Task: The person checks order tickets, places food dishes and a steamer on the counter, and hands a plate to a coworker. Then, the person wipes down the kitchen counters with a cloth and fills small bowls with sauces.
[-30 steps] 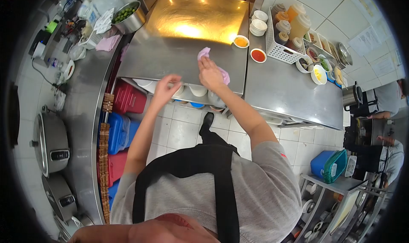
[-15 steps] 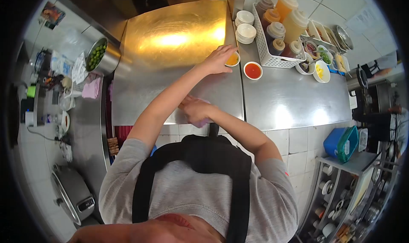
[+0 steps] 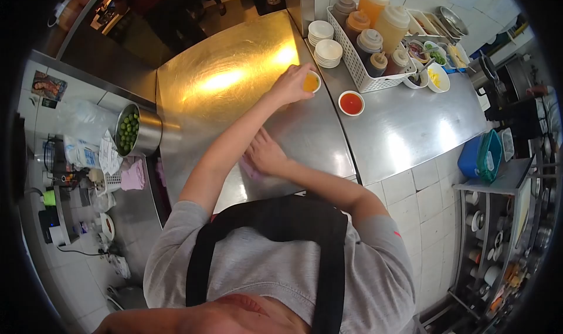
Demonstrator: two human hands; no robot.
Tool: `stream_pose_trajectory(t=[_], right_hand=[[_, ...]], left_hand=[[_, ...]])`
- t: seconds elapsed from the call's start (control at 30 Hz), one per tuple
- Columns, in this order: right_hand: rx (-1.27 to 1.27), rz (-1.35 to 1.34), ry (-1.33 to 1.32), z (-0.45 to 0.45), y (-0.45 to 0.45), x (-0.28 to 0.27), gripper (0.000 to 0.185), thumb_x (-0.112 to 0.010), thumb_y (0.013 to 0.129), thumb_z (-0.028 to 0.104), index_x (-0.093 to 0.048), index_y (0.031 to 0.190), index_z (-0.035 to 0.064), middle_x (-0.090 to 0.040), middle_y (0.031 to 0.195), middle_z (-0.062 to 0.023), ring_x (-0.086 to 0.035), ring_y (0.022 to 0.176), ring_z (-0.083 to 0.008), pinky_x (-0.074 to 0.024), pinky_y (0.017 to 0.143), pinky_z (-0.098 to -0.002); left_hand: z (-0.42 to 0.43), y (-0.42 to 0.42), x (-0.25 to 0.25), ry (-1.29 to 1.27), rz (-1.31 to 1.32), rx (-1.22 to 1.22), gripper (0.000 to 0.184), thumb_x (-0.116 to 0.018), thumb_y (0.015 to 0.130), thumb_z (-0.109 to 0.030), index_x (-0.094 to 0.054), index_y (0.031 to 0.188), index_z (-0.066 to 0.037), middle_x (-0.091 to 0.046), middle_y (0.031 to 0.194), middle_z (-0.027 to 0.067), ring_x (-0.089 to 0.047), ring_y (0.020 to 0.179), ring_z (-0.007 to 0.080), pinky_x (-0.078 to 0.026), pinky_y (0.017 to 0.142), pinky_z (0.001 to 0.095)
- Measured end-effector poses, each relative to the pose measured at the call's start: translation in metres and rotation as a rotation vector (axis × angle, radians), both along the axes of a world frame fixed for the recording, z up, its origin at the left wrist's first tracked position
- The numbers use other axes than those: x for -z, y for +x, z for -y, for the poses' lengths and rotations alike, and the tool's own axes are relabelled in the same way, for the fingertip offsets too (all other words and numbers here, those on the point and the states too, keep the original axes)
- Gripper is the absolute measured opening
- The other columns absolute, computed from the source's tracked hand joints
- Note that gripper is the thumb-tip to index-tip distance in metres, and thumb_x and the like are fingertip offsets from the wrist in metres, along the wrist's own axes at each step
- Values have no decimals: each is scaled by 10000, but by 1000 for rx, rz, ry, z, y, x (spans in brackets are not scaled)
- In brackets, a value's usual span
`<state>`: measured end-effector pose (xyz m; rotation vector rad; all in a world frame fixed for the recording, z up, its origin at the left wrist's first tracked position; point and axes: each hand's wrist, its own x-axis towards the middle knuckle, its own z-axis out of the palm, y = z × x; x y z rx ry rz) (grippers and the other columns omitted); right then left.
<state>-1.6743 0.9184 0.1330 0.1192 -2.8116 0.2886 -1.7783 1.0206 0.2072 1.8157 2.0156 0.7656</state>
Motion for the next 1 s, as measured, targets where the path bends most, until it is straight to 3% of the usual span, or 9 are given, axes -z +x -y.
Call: stream_pose_trajectory(t=[0.03,0.1,0.17,0.27,0.4,0.6,0.73,0.9,1.0], right_hand=[[31,-87,44,-12,-23,5,523,-431,838,279,-389,1261,-26,-414,1269,-214,-323,1233,-352,-171,1050,-489],[131,-341,-105,-42,-79,16,516,-492,808,355,-449,1112,-59,-443,1137,-256,-385,1132,-394,-254,1003,-463],[390,-354,-45,-73,-104,-7,584,-500,782,461,-459,1049,-57,-448,1080,-264,-405,1070,-409,-276,983,-442],[485,-236,75,-121,-111,-4,717,-479,771,543,-435,1108,-88,-438,1128,-266,-407,1083,-391,-275,981,-454],[718,191,169,-140,-70,-45,827,-467,724,616,-410,1243,-25,-418,1236,-246,-378,1141,-355,-206,998,-497],[974,44,279,-125,-23,-8,803,-472,754,579,-462,1124,-134,-514,1063,-261,-468,1031,-354,-289,952,-485],[1035,94,227,-113,9,-12,822,-456,751,583,-455,1133,-146,-511,1069,-266,-464,1007,-353,-283,944,-482],[951,8,140,-88,48,-15,731,-528,749,474,-448,1123,-150,-481,1107,-287,-454,1009,-375,-306,939,-437],[913,-11,134,-74,80,-9,690,-537,761,421,-426,1149,-138,-447,1165,-289,-420,1097,-385,-291,971,-437]], left_hand=[[1,-8,-6,6,-25,-8,578,-696,605,-180,-429,1106,-73,-539,1083,158,-456,1071,335,-395,890,406],[4,-22,-18,11,-55,-14,579,-694,605,-184,-427,1107,-77,-546,1068,159,-463,1062,338,-402,874,413],[7,-35,-32,46,-95,-19,572,-693,604,-185,-431,1101,-78,-558,1038,168,-476,1038,347,-410,853,419],[12,-49,-50,59,-148,-59,555,-696,609,-195,-439,1084,-64,-562,1035,170,-482,1034,354,-419,838,420],[19,-61,-56,75,-205,-52,567,-704,608,-204,-433,1086,-60,-556,1058,159,-479,1045,352,-420,840,419],[25,-57,-48,39,-200,-28,576,-712,603,-217,-435,1087,-73,-555,1058,149,-484,1032,349,-419,837,412],[19,-44,-32,21,-190,20,576,-712,598,-217,-432,1082,-78,-556,1042,156,-488,1021,353,-417,839,413],[7,-17,-15,29,-131,60,566,-713,592,-218,-437,1070,-92,-558,1017,164,-494,1008,355,-417,840,412],[-10,-2,8,77,-97,86,551,-718,586,-194,-436,1047,-92,-556,1004,165,-489,1006,363,-415,842,417]])
